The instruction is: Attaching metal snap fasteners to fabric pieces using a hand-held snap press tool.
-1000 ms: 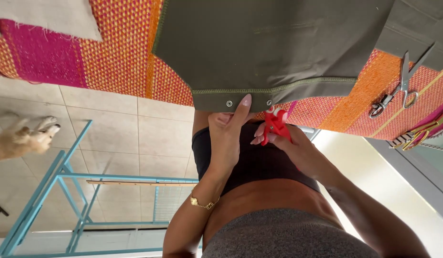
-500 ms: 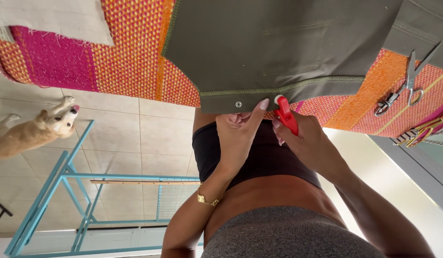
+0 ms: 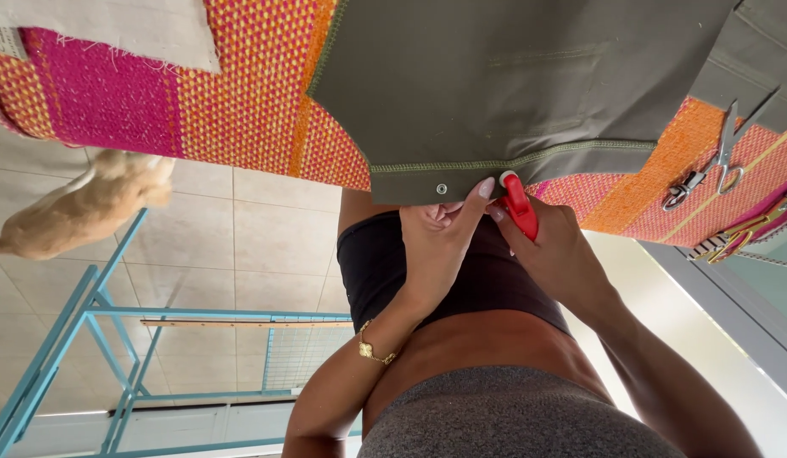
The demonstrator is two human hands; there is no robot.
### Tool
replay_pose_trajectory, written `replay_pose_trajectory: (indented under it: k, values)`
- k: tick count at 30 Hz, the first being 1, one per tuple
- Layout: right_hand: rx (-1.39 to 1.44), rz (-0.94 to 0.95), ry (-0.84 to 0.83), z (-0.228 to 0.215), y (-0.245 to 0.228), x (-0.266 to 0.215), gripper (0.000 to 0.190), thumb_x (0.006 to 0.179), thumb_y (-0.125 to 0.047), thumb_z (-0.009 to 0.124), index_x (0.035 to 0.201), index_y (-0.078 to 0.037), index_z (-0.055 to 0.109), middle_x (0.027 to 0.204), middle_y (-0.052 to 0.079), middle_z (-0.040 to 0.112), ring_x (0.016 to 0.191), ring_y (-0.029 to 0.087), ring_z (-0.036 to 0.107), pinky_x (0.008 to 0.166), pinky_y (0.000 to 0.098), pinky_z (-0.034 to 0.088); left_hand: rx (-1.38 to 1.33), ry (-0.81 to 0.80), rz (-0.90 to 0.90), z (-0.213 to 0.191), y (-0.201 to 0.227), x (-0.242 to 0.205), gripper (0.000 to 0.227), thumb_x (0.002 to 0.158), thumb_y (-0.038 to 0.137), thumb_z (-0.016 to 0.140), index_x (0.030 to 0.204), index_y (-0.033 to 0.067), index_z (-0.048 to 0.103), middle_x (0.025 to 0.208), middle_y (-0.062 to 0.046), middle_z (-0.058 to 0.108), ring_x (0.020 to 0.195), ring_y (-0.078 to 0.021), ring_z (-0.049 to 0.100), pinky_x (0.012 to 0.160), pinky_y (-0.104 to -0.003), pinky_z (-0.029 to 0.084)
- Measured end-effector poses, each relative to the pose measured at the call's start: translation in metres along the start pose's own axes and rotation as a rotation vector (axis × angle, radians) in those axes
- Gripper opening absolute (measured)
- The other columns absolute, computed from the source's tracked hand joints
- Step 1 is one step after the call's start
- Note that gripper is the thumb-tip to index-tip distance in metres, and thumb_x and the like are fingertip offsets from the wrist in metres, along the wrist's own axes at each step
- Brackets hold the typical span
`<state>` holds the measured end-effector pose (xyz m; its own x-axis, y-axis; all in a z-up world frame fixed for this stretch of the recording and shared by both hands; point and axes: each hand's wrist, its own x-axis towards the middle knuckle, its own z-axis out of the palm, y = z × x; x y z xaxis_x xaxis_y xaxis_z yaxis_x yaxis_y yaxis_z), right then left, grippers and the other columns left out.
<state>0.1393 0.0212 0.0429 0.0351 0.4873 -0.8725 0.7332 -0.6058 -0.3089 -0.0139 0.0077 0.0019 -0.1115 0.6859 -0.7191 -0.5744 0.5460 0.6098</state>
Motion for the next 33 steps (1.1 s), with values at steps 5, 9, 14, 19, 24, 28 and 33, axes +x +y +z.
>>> replay_pose_trajectory:
  k: [5,9,14,19,24,28,33]
  values:
    - [-0.001,0.004,0.063,0.015,0.028,0.006,0.050,0.106,-0.035,0.074,0.071,-0.002,0.060,0.057,0.020,0.059,0.058,0.031,0.060,0.068,0.0421,0.052,0.013,-0.020,0.010,0.000,0.000,0.002,0.028,0.101,0.009,0.082,0.126,-0.0017,0.077,0.109,-0.008,0.082,0.108,-0.0150,0.076,0.088,-0.038,0.068]
    - [0.020,-0.056,0.132,0.021,0.044,0.013,0.053,0.105,-0.034,0.078,0.070,0.000,0.055,0.056,0.021,0.051,0.056,0.029,0.054,0.065,0.0409,0.049,0.001,-0.020,0.003,0.004,0.000,0.002,0.028,0.101,0.012,0.082,0.125,-0.0008,0.076,0.107,-0.006,0.082,0.104,-0.0132,0.076,0.085,-0.036,0.068]
    - [0.100,-0.016,0.040,0.007,-0.022,-0.002,0.051,0.105,-0.037,0.073,0.069,-0.004,0.061,0.054,0.015,0.058,0.055,0.027,0.055,0.064,0.0404,0.051,0.017,-0.038,0.011,-0.003,-0.010,0.004,0.023,0.102,0.012,0.081,0.121,-0.0008,0.077,0.104,-0.007,0.082,0.100,-0.0151,0.079,0.083,-0.036,0.068]
    - [0.121,-0.045,0.013,0.003,-0.040,-0.007,0.054,0.110,-0.039,0.069,0.068,-0.006,0.060,0.055,0.012,0.058,0.059,0.022,0.058,0.067,0.0367,0.052,0.012,-0.055,0.008,-0.019,-0.048,-0.001,0.019,0.103,0.011,0.080,0.117,-0.0021,0.079,0.096,-0.008,0.081,0.097,-0.0140,0.077,0.081,-0.038,0.069]
    - [0.078,-0.032,0.038,0.010,-0.012,-0.003,0.046,0.110,-0.034,0.070,0.074,-0.005,0.068,0.062,0.014,0.071,0.063,0.029,0.069,0.071,0.0400,0.056,0.024,-0.047,0.035,-0.019,-0.053,-0.001,0.017,0.102,0.009,0.081,0.116,-0.0019,0.080,0.095,-0.009,0.082,0.099,-0.0117,0.074,0.086,-0.039,0.067]
    - [0.001,0.025,0.069,0.018,0.019,0.002,0.049,0.107,-0.038,0.072,0.071,-0.005,0.067,0.060,0.015,0.069,0.062,0.032,0.068,0.074,0.0431,0.056,0.031,-0.056,0.026,-0.004,-0.015,0.004,0.016,0.097,0.009,0.085,0.109,-0.0003,0.079,0.090,-0.009,0.081,0.092,-0.0143,0.079,0.086,-0.036,0.068]
    - [-0.049,0.203,0.145,0.037,0.071,0.008,0.040,0.100,-0.036,0.071,0.077,-0.004,0.065,0.073,0.017,0.072,0.079,0.036,0.076,0.078,0.0503,0.059,0.115,-0.039,-0.161,0.015,0.020,0.007,0.039,0.083,0.017,0.095,0.111,-0.0042,0.078,0.103,-0.016,0.082,0.102,-0.0219,0.080,0.093,-0.038,0.067]
